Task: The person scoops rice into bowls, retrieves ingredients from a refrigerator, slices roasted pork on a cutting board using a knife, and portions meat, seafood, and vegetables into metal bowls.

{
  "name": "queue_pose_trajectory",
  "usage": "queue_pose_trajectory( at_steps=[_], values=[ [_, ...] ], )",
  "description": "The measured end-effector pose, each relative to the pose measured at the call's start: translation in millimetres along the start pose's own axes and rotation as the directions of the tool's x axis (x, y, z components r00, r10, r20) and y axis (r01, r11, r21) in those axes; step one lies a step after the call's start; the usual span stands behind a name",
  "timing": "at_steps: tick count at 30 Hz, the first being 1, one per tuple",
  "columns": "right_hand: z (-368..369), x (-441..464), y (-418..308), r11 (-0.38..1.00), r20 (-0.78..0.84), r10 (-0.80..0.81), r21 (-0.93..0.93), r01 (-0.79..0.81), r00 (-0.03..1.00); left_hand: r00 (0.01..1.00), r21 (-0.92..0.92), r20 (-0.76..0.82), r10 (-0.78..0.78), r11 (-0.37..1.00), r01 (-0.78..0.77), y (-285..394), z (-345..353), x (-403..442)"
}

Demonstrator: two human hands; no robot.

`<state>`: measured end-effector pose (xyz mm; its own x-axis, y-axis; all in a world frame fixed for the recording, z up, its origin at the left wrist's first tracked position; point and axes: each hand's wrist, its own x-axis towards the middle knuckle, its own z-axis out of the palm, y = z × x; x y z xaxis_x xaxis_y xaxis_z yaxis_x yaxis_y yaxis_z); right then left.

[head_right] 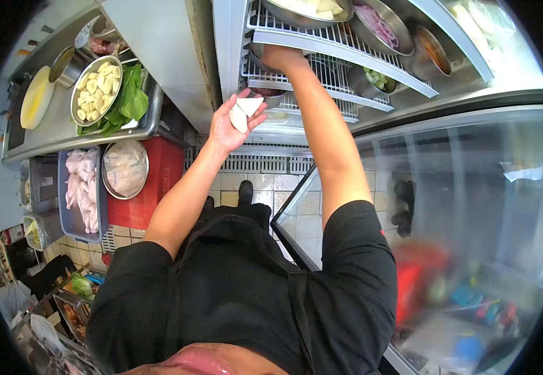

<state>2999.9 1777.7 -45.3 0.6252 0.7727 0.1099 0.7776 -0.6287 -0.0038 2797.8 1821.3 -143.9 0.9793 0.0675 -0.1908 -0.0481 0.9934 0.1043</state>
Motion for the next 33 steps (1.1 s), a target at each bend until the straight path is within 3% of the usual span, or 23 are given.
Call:
queue_pose_trajectory(
  at_steps=[3,7,8,11,12,15,16,18,20,23,26,29,30,31,32,33],
  values=[
    [-0.9,11.1,-2.0,0.997,0.117,0.006,-0.077,0.003,0.993,0.999,-0.021,0.015,-0.036,0.999,0.037,0.6,-6.3,-11.2],
    [-8.6,10.2,1.0,0.995,0.097,-0.039,-0.089,0.047,0.995,0.999,-0.002,-0.014,-0.042,0.999,0.042,1.2,-7.9,-19.5],
    [-7.8,9.3,7.0,1.000,0.137,0.012,-0.008,-0.011,0.991,0.999,-0.008,-0.003,-0.047,0.999,0.047,2.5,-8.3,-19.5],
    [3.9,-0.4,33.0,0.944,0.009,0.062,0.324,-0.062,0.998,0.998,-0.025,-0.006,-0.062,0.998,0.062,2.4,-11.2,-17.1],
    [2.3,2.0,28.6,0.951,-0.068,0.033,0.309,-0.010,0.997,0.998,-0.018,-0.019,-0.061,0.998,0.061,3.2,-8.4,-16.0],
    [-4.5,-40.0,9.2,0.874,-0.174,0.278,0.454,-0.174,0.945,0.998,0.021,-0.039,-0.057,0.998,0.058,1.9,-7.4,-8.0],
    [-7.9,-57.9,-3.8,0.863,-0.389,0.157,0.501,0.065,0.908,0.997,0.016,-0.044,-0.062,0.998,0.062,1.0,-9.0,-4.5],
    [-2.3,-86.7,-29.6,0.815,-0.538,0.092,0.525,0.247,0.838,0.998,0.062,-0.024,-0.066,0.996,0.068,-0.2,-4.3,-1.3],
    [3.6,-112.3,-51.0,0.786,-0.447,0.007,0.555,0.271,0.895,0.998,0.049,-0.066,-0.017,0.999,0.021,-3.3,7.9,-3.1],
    [5.9,-135.5,-73.1,0.788,-0.136,-0.057,0.602,0.128,0.989,0.999,0.031,-0.039,0.009,0.999,-0.008,-7.7,-0.7,3.2],
    [-10.7,-138.3,-66.6,0.686,-0.094,-0.099,0.715,0.137,0.991,1.000,0.085,0.024,0.021,0.996,-0.023,-8.4,-15.4,9.3],
    [-27.5,-128.4,-44.2,0.753,-0.092,-0.157,0.633,0.180,0.983,1.000,0.080,0.010,-0.029,0.996,0.028,-6.4,-4.1,4.6],
    [-31.0,-121.0,-31.9,0.685,-0.003,-0.165,0.719,0.117,0.986,0.999,0.072,0.041,-0.035,0.997,0.032,-4.4,-5.1,8.5],
    [-33.7,-114.0,-23.7,0.591,0.021,-0.016,0.807,-0.007,1.000,0.995,0.070,0.081,-0.052,0.996,0.046,-2.7,-4.3,10.0],
    [-41.4,-106.5,-17.2,0.706,-0.134,0.140,0.708,-0.004,0.981,0.990,0.068,0.122,-0.064,0.996,0.056,0.0,-3.3,11.9],
    [-26.8,-92.7,5.1,0.729,-0.225,0.270,0.683,-0.046,0.936,0.984,0.066,0.163,-0.073,0.996,0.063,2.2,-2.7,13.3]
  ],
)
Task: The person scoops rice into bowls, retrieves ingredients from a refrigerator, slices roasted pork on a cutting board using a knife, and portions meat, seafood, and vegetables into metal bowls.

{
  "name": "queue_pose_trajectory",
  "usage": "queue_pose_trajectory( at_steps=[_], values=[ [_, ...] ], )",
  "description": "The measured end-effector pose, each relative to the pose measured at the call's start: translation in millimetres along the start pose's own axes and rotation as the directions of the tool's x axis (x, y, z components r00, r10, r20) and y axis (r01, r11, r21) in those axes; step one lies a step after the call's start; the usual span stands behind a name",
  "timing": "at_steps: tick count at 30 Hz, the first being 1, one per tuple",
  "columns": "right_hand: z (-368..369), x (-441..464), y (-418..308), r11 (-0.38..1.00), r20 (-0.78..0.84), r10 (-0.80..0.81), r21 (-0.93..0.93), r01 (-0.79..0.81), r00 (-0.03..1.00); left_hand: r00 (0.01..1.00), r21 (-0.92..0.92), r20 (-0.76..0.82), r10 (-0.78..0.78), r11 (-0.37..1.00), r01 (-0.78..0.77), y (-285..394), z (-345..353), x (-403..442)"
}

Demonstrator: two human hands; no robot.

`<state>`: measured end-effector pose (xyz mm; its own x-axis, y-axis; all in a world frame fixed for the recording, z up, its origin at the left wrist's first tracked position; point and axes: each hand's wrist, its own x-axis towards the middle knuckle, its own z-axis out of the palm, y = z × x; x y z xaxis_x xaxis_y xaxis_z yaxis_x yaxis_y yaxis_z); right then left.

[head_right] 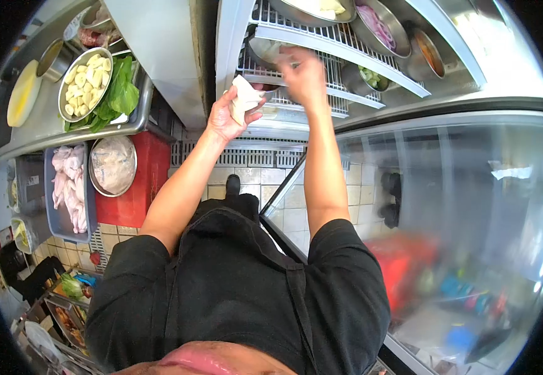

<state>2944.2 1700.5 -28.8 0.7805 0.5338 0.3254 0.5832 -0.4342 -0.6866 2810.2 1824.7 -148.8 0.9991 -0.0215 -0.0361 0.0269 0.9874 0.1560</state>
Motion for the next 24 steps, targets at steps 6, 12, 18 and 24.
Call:
queue_pose_trajectory(
  at_steps=[6,12,18,24],
  values=[
    [5.4,63.4,79.0,0.778,-0.051,-0.093,-0.627,0.041,0.994,1.000,-0.036,0.005,-0.013,0.999,0.013,-8.1,-6.3,-8.7],
    [8.3,75.5,70.7,0.726,0.100,-0.040,-0.681,0.098,0.994,0.997,-0.052,-0.059,-0.050,0.998,0.047,-18.1,-16.0,-22.8],
    [9.6,79.4,53.5,0.772,0.169,0.015,-0.628,0.096,0.985,0.996,0.001,-0.069,-0.047,0.999,0.047,-22.9,-18.5,-27.4],
    [7.7,72.9,49.2,0.787,0.182,0.019,-0.609,0.098,0.983,0.995,0.029,-0.092,-0.031,0.999,0.034,-26.7,-18.3,-27.7]
  ],
)
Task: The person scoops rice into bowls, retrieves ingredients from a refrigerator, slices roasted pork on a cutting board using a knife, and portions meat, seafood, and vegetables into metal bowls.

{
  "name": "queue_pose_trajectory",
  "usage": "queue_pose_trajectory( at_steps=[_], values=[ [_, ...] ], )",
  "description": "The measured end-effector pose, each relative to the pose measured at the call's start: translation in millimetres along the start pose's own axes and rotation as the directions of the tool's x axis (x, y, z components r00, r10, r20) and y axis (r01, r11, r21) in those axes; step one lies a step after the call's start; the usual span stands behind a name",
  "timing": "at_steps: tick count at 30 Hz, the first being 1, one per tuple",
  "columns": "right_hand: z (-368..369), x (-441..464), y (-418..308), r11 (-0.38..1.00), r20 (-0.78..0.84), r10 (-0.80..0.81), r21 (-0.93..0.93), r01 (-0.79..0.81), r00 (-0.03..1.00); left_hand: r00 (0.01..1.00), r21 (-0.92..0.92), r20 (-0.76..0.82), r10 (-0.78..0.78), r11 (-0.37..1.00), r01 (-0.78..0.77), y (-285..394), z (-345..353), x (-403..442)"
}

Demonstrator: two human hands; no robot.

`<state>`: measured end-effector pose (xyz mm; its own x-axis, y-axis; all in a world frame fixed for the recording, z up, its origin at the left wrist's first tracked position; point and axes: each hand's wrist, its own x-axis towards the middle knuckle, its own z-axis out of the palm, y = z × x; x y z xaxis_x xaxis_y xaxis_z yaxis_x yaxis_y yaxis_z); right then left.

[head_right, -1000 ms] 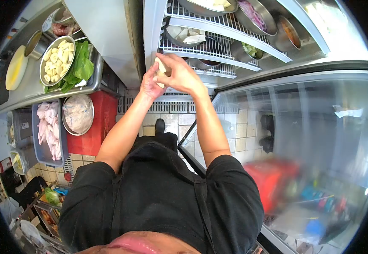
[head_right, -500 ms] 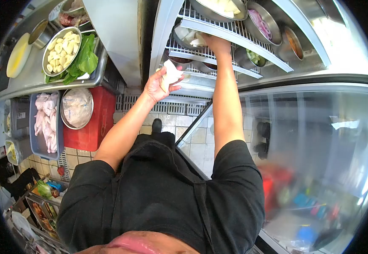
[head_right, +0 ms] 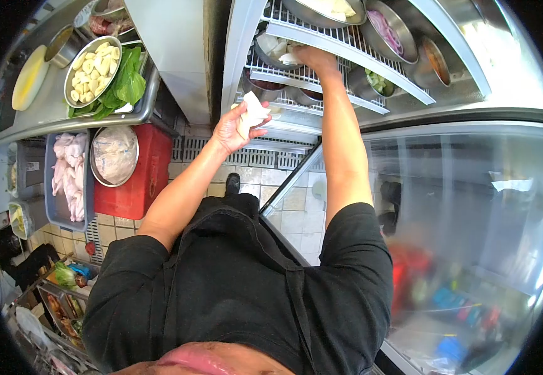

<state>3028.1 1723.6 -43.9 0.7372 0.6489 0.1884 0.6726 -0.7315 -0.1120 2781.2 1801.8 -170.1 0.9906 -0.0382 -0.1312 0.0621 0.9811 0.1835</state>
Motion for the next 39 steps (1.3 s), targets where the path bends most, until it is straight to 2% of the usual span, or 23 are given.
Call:
queue_pose_trajectory(
  at_steps=[2,6,7,8,9,10,11,14,18,20,22,24,26,28,30,32,33,34,36,38,39],
  values=[
    [-4.2,6.8,1.9,0.999,0.092,0.009,-0.049,-0.004,0.996,1.000,-0.010,0.003,0.000,1.000,0.000,-0.7,-1.7,0.6],
    [-11.9,0.3,19.7,0.987,0.049,0.028,0.159,-0.035,0.998,1.000,-0.059,0.019,0.006,0.998,-0.005,1.4,-0.2,-0.9],
    [18.1,2.5,50.5,0.943,-0.165,-0.002,0.328,0.057,0.986,1.000,-0.050,0.011,0.017,0.999,-0.017,2.2,-0.3,-1.7],
    [32.6,7.1,66.9,0.728,-0.118,0.167,0.685,-0.042,0.979,1.000,-0.041,0.004,0.027,0.999,-0.027,1.8,-0.6,-2.2],
    [31.7,6.2,66.8,0.377,-0.005,0.302,0.919,-0.115,0.953,0.999,-0.033,-0.003,0.034,0.999,-0.034,0.7,-1.3,-2.5],
    [31.2,3.5,67.5,-0.043,0.152,0.379,0.988,-0.147,0.913,0.999,-0.032,0.005,0.038,0.999,-0.038,0.6,-2.3,-2.5],
    [28.9,-8.8,73.2,-0.291,0.162,0.431,0.956,-0.033,0.887,0.999,-0.031,0.011,0.038,0.999,-0.038,1.0,-3.5,-2.7],
    [22.1,-64.5,68.0,-0.566,0.165,0.371,0.820,0.081,0.914,1.000,-0.041,0.022,0.020,0.999,-0.019,1.3,-7.6,-5.6],
    [41.9,-165.9,42.6,-0.805,0.188,0.301,0.575,0.143,0.935,0.995,-0.023,0.085,-0.047,0.999,0.049,4.4,-6.8,-22.0],
    [60.1,-222.3,14.3,-0.852,0.276,0.310,0.506,0.137,0.910,0.983,-0.116,0.131,-0.129,0.983,0.144,4.8,-14.2,-36.4],
    [73.8,-281.0,-26.5,-0.812,0.379,0.324,0.581,0.049,0.867,0.970,-0.117,0.135,-0.201,0.969,0.217,10.3,-20.7,-58.1],
    [82.6,-352.7,-70.8,-0.794,0.368,0.135,0.595,-0.122,0.920,0.938,-0.145,0.148,-0.314,0.931,0.335,19.8,-32.6,-85.0],
    [87.7,-428.7,-101.0,-0.744,0.388,-0.172,0.551,-0.378,0.905,0.911,-0.115,0.157,-0.381,0.909,0.400,32.7,-49.1,-113.7],
    [67.4,-507.5,-129.4,-0.728,0.445,-0.233,0.509,-0.459,0.864,0.893,-0.101,0.142,-0.427,0.891,0.442,45.2,-57.5,-148.0],
    [47.7,-595.6,-140.3,-0.867,0.565,-0.070,0.372,-0.330,0.822,0.883,-0.128,0.127,-0.451,0.875,0.466,57.8,-69.9,-183.6],
    [28.3,-667.6,-139.5,-0.929,0.609,0.194,0.366,-0.055,0.769,0.861,-0.167,0.106,-0.497,0.845,0.508,71.2,-88.7,-216.3],
    [19.4,-670.5,-138.3,-0.906,0.664,0.395,0.397,0.148,0.635,0.859,-0.174,0.089,-0.504,0.841,0.512,76.6,-95.5,-232.0],
    [11.9,-670.5,-133.6,-0.831,0.700,0.555,0.441,0.340,0.450,0.855,-0.179,0.070,-0.513,0.837,0.517,80.2,-101.2,-247.7],
    [43.4,-668.2,-88.7,-0.626,0.677,0.689,0.379,0.681,0.257,0.842,-0.196,0.062,-0.536,0.821,0.537,83.9,-107.6,-274.9],
    [68.2,-636.0,-54.2,-0.469,0.502,0.845,0.536,0.701,0.182,0.806,-0.235,0.109,-0.582,0.772,0.590,81.3,-99.3,-293.3],
    [41.7,-593.8,-74.4,-0.431,0.436,0.884,0.624,0.651,0.168,0.820,-0.214,0.087,-0.565,0.794,0.570,78.5,-99.1,-299.8]
  ],
)
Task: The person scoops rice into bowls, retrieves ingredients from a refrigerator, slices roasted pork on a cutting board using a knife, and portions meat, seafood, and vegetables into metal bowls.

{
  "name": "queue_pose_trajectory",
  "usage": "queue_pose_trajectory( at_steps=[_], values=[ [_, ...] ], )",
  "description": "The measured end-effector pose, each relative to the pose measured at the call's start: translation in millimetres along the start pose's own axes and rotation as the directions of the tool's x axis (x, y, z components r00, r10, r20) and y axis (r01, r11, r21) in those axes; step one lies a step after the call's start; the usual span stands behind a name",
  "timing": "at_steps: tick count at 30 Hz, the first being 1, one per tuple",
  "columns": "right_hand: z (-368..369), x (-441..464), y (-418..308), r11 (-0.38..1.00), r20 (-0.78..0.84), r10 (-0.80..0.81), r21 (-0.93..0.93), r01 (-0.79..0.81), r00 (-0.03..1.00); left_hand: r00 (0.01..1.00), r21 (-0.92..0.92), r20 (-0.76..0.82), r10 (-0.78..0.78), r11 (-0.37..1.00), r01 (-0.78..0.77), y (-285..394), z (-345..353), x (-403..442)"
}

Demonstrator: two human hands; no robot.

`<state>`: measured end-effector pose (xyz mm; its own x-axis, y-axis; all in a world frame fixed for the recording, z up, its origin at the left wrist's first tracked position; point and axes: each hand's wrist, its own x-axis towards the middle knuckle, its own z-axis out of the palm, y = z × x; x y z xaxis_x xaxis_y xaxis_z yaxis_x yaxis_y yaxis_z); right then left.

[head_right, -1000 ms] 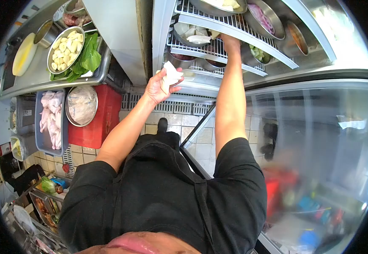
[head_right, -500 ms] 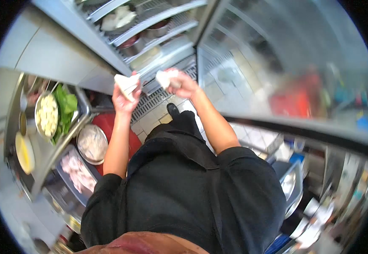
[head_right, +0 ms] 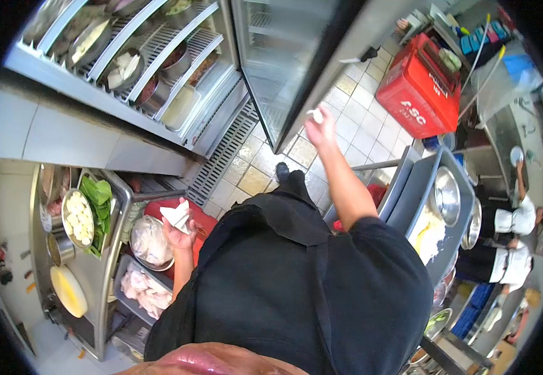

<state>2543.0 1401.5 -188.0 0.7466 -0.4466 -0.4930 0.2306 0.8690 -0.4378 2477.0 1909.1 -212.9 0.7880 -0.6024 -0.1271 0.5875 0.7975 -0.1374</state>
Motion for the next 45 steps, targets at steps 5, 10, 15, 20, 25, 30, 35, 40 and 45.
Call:
queue_pose_trajectory(
  at_steps=[5,10,15,20,25,30,35,40,45],
  values=[
    [-0.7,63.1,53.9,0.977,0.165,0.084,0.179,-0.113,0.983,0.994,0.162,0.106,0.005,0.986,-0.022,-31.0,19.0,-8.8],
    [33.7,27.3,99.4,0.823,0.441,0.308,0.320,-0.469,0.843,0.944,0.318,-0.186,0.273,0.925,-0.205,-85.7,35.6,6.8],
    [64.9,39.5,-0.4,0.762,0.524,0.562,-0.028,-0.647,0.640,0.981,0.383,-0.176,0.083,0.924,-0.010,-140.3,39.1,77.7],
    [28.8,126.5,-136.2,0.846,0.488,0.304,0.256,-0.467,0.818,0.980,0.413,-0.157,-0.122,0.893,0.177,-179.3,43.1,168.5],
    [-23.4,206.8,-253.5,0.890,0.307,0.016,0.429,-0.153,0.952,0.919,0.489,-0.064,-0.389,0.791,0.369,-199.7,51.0,308.9],
    [-114.6,262.7,-368.7,0.823,0.097,-0.272,0.539,0.179,0.957,0.832,0.444,-0.286,-0.475,0.704,0.554,-276.1,95.9,536.0],
    [-206.8,244.6,-479.0,0.616,-0.293,-0.454,0.579,0.534,0.841,0.394,0.496,-0.223,-0.892,0.244,0.833,-433.6,86.9,794.1],
    [-255.2,186.4,-562.0,0.209,-0.598,-0.546,0.581,0.786,0.587,0.000,0.410,-0.237,-0.971,-0.100,0.907,-710.6,88.4,923.6],
    [-334.1,175.4,-625.5,-0.099,-0.689,-0.546,0.618,0.780,0.476,-0.258,0.425,-0.143,-0.955,-0.295,0.856,-938.4,70.5,921.7]
  ],
)
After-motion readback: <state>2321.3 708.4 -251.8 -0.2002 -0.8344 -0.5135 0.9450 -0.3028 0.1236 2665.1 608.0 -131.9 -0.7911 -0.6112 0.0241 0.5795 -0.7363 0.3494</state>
